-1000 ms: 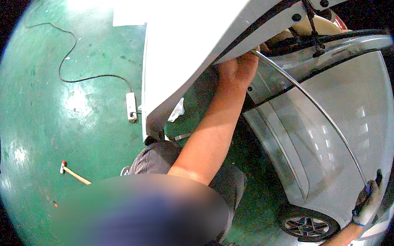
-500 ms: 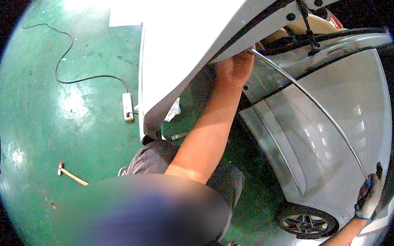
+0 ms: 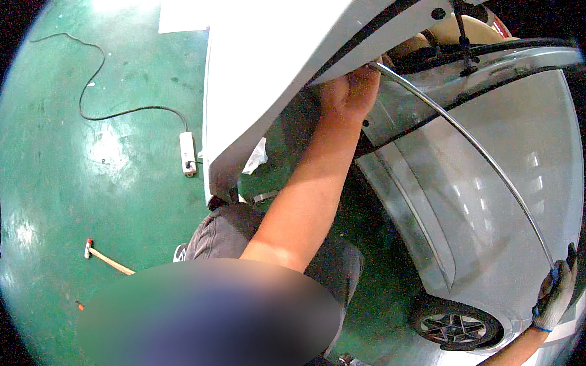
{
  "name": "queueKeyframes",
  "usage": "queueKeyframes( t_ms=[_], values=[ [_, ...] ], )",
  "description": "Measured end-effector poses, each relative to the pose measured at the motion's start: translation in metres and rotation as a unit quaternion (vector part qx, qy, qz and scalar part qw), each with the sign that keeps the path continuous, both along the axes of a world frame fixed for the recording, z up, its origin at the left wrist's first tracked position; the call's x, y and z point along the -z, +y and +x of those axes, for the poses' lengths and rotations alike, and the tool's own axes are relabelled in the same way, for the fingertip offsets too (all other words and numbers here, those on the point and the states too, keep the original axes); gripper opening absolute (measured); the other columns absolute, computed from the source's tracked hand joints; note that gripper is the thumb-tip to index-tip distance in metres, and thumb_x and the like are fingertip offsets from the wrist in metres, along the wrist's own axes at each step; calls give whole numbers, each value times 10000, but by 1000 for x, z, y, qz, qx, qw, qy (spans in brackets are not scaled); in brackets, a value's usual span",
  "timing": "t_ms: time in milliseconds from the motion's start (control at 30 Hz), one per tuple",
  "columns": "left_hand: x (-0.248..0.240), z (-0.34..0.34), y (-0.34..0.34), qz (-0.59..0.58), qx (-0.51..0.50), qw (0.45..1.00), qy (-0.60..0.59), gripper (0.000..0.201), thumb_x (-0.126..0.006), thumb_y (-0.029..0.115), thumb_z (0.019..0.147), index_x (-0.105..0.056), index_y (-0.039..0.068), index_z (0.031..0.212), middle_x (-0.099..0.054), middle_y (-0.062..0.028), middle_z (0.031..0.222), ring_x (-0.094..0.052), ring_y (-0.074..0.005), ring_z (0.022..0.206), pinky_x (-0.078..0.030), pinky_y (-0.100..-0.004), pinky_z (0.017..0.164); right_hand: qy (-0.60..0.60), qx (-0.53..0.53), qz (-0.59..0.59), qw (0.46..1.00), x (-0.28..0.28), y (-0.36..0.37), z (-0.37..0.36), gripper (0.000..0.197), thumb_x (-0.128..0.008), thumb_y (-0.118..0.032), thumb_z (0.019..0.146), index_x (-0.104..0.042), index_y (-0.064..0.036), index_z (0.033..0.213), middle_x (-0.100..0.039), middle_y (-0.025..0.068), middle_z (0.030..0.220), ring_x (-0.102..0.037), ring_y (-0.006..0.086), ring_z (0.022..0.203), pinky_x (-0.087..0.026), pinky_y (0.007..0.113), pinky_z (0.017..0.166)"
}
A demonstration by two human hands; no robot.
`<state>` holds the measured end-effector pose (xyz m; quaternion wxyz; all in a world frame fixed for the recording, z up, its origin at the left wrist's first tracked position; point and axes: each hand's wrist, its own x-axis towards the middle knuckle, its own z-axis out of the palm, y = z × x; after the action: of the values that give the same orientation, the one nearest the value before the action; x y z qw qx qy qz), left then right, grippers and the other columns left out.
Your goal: The person installs a long strip of black rubber weather stripping along the edge of a white car door. They use a long metal rod to press the strip into the channel while holding the door open with their other hand. The person works along the vertical edge of the door, ensuring the strip is seated correctly.
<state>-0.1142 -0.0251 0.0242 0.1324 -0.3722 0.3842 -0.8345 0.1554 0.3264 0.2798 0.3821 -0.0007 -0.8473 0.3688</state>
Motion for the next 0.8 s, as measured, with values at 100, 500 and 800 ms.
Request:
queueKeyframes(
  t_ms=[100, 500, 800],
  values=[
    [-4, 10, -1, 12, 39, 999, -31, 288, -564, 248, 916, -614, 4, 1060, -652, -167, 1078, -634, -307, 983, -537, -460, 836, -8, -27, 14, 1000, 2, 11, 4, 479, -487, -160, 913, -442, -66, 1380, -413, -87, 694, -309, -17, 520, -237, 145, 434],
    [-9, 13, -5, 2, 35, 998, -50, 262, -569, 250, 904, -633, 34, 1037, -669, -129, 1048, -639, -281, 925, -532, -406, 720, -1, -14, 8, 1000, 4, 25, 3, 464, -447, -157, 944, -412, -71, 1398, -370, -68, 666, -267, -5, 449, -191, 162, 386],
    [-6, 11, -2, -1, 26, 999, -32, 281, -547, 266, 911, -634, 30, 1037, -670, -136, 1056, -642, -295, 931, -528, -418, 725, -33, -36, -15, 999, 19, 22, -15, 511, -481, -188, 934, -372, -65, 1417, -333, -83, 640, -265, -1, 431, -190, 163, 376]
  ],
)
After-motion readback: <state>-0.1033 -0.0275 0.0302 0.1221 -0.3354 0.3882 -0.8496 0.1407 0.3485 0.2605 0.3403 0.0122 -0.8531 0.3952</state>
